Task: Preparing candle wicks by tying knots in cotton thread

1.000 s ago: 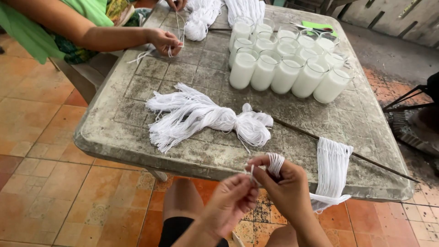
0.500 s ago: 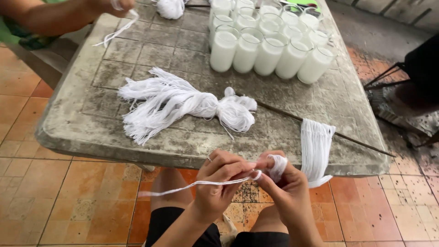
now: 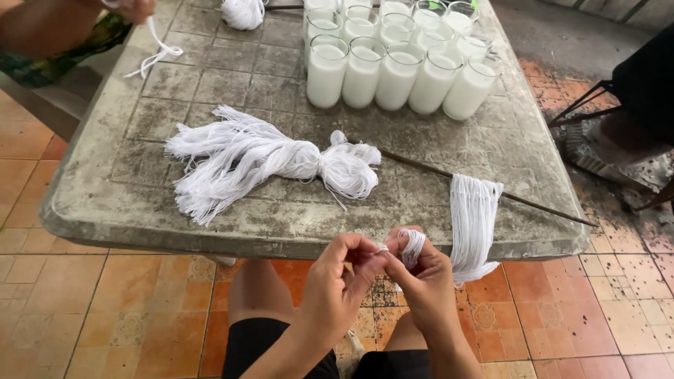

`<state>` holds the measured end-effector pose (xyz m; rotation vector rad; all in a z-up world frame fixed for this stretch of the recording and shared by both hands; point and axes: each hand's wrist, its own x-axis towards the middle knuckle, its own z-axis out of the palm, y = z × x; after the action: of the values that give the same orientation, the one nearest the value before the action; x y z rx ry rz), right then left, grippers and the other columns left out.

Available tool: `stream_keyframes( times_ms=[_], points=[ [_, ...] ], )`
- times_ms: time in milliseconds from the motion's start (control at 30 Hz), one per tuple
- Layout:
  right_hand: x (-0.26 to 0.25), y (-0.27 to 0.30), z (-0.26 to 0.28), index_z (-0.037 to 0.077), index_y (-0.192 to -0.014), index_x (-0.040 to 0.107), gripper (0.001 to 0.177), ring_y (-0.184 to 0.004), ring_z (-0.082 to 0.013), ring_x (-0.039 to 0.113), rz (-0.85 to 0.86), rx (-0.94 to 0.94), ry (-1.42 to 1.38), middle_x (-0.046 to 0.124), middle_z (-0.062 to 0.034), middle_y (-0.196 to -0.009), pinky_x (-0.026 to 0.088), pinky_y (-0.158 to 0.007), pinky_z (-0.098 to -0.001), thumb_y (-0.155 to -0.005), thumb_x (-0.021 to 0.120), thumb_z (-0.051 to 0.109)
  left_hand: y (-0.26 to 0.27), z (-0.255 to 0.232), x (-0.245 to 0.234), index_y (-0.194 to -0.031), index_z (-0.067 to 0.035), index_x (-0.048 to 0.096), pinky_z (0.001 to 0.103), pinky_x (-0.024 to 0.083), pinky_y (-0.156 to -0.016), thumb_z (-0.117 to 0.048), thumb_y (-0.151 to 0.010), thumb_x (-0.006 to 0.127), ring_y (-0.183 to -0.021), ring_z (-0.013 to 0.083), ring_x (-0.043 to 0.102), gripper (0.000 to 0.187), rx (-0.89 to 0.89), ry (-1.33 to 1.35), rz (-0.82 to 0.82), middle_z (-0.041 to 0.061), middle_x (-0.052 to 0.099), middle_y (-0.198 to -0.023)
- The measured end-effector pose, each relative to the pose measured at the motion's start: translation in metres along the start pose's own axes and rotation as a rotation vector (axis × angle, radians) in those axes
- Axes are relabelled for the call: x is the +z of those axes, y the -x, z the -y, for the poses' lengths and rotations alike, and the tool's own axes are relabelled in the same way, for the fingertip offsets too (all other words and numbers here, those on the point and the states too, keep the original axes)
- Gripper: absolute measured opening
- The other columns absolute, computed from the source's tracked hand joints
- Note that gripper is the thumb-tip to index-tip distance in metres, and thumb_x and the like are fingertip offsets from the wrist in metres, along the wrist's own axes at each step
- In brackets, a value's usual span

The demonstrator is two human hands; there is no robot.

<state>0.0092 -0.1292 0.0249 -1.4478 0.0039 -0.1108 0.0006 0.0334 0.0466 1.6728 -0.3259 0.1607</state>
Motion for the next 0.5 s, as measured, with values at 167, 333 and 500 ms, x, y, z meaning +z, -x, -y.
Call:
stream_keyframes(
  times_ms=[167,333,500],
  points=[
    [-0.011,0.005,0.009,0.007,-0.09,0.067,0.006,-0.074,-0.0099,0.048,0.177,-0.041,-0.001,0.057,-0.004,-0.105,0.036,-0.064,-0.024,-0.092,0.073,0.007,-0.005,0.013,0.006,-0.1,-0.011,0.058,0.034,0.047,-0.063,-0.028,-0.105,0.053,-0.065,0.0167,0.059,0.018,-0.004,-0.106,0.036,0.002,0.063,-0.079],
    [-0.024,0.005,-0.006,0.004,-0.095,0.071,0.005,-0.063,-0.0087,0.042,0.181,0.176,-0.228,0.061,-0.0062,-0.112,0.034,-0.057,-0.0232,-0.093,0.072,0.008,0.0,0.005,0.007,-0.105,-0.008,0.063,0.029,0.045,-0.049,-0.018,-0.102,0.058,-0.058,0.0131,0.055,0.011,0.055,0.01,0.032,0.005,0.066,-0.089],
    [-0.024,0.009,-0.007,-0.004,-0.103,0.073,0.015,-0.06,-0.0082,0.036,0.163,0.13,-0.222,0.057,-0.0081,-0.11,0.027,-0.052,-0.0218,-0.097,0.067,0.009,0.002,-0.013,0.001,-0.106,-0.006,0.07,0.021,0.05,-0.053,-0.011,-0.097,0.06,-0.075,0.0102,0.064,0.014,0.173,-0.068,-0.013,0.007,0.07,-0.101]
  ],
)
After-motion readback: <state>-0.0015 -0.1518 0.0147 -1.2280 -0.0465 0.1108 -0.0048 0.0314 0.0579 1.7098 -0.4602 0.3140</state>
